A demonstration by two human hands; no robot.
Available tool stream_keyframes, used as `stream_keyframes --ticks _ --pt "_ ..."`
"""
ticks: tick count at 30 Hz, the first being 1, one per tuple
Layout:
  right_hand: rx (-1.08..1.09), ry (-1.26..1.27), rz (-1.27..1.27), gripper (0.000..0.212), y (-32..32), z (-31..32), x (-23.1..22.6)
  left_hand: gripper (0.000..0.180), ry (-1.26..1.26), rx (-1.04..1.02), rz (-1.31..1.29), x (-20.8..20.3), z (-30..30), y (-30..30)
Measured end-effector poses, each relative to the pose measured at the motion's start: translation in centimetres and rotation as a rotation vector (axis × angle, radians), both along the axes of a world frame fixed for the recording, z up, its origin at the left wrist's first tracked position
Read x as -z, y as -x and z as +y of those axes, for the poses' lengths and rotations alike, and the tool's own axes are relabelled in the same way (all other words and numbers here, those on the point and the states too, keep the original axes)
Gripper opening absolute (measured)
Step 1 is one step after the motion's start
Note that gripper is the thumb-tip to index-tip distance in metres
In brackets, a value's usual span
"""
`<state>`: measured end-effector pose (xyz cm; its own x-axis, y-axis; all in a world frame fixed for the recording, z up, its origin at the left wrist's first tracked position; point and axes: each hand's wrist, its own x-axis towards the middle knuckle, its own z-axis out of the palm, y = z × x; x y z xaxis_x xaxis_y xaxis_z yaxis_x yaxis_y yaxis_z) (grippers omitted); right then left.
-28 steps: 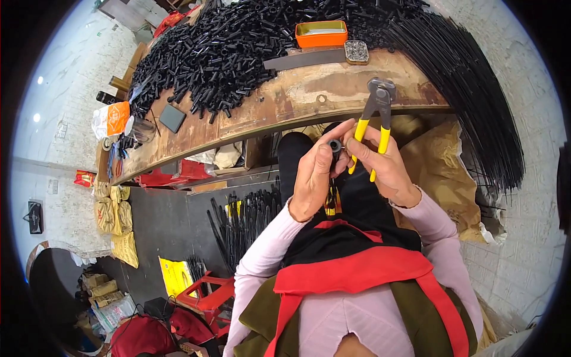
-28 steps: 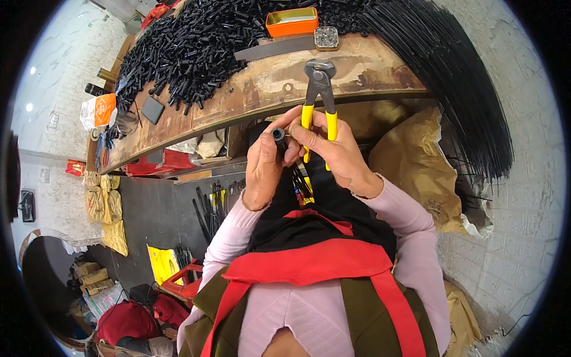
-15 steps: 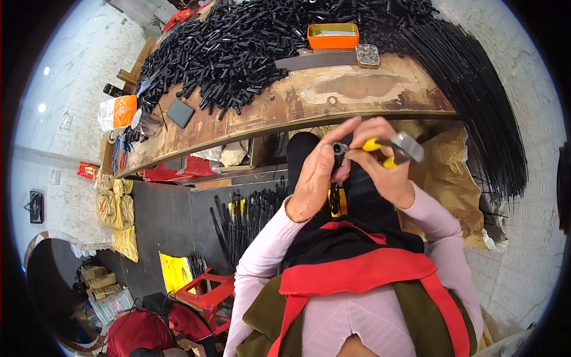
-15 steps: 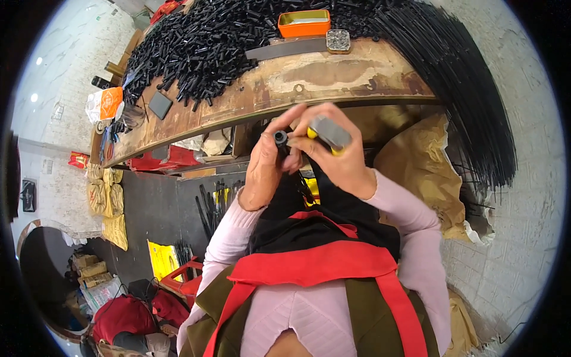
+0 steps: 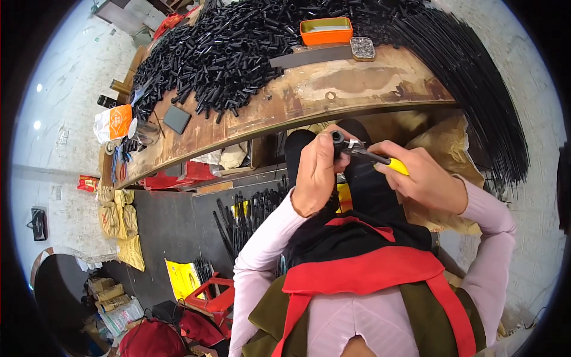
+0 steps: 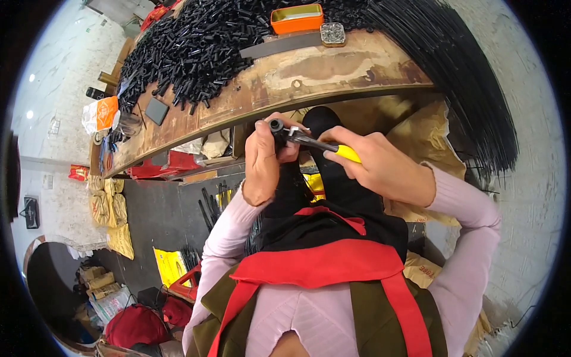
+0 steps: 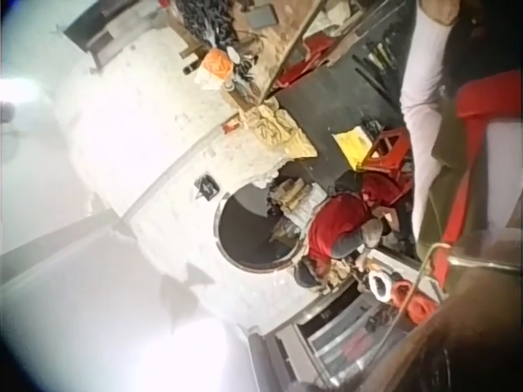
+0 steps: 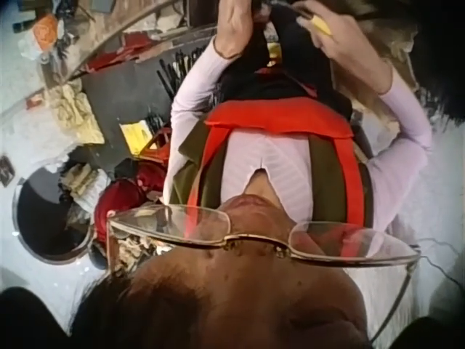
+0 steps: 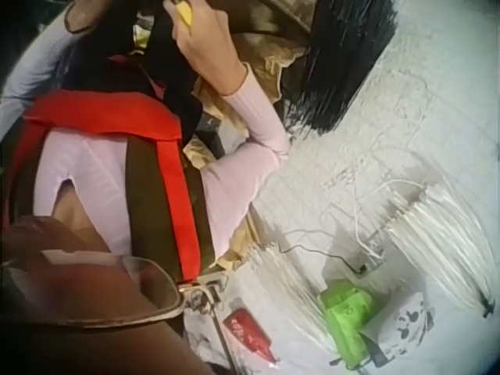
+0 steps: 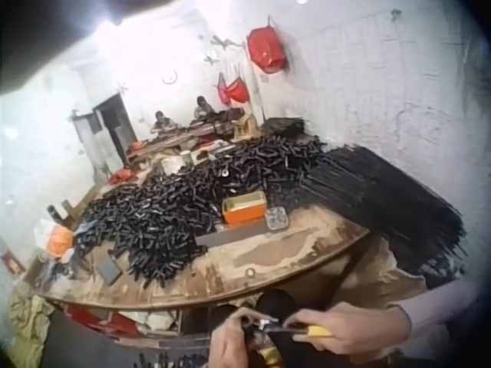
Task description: Assembling and trimming bundles of thin black cables at a workbench fixture.
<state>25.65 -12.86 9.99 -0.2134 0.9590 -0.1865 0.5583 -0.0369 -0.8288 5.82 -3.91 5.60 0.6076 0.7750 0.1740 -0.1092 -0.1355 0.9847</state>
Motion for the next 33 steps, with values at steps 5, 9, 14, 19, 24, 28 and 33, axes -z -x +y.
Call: stream_keyframes --ticks 5,9,14,19,24,28,33 --pt "-0.017 -0.04 0.19 0.038 -0.2 -0.2 1.1 0.067 0.097 0.136 -0.111 1.1 0.9 0.2" --pt "-0.08 0.003 0.112 0.035 -0.7 0.0 -1.2 0.059 0.133 0.19 -0.159 1.8 0.8 0.4" --pt "-0.107 0.16 0.021 0.027 -0.7 0.4 -3.8 0.057 0.094 0.192 -0.167 1.7 0.5 0.4" --pt "-0.152 0.633 0.495 0.027 -0.7 0.9 -2.1 0.068 0.09 0.174 -0.075 1.7 0.5 1.5" --pt "-0.12 0.531 0.336 0.03 0.2 0.2 -4.1 0.064 0.072 0.3 -0.119 1.8 1.1 2.5" --pt "-0.195 -0.056 -0.093 0.029 -1.1 -0.8 -4.0 0.063 0.076 0.304 -0.095 0.9 0.4 1.3" --pt "-0.13 0.204 -0.16 0.033 0.2 -1.2 -5.9 0.075 -0.054 0.285 0.018 -0.6 -0.9 1.7"
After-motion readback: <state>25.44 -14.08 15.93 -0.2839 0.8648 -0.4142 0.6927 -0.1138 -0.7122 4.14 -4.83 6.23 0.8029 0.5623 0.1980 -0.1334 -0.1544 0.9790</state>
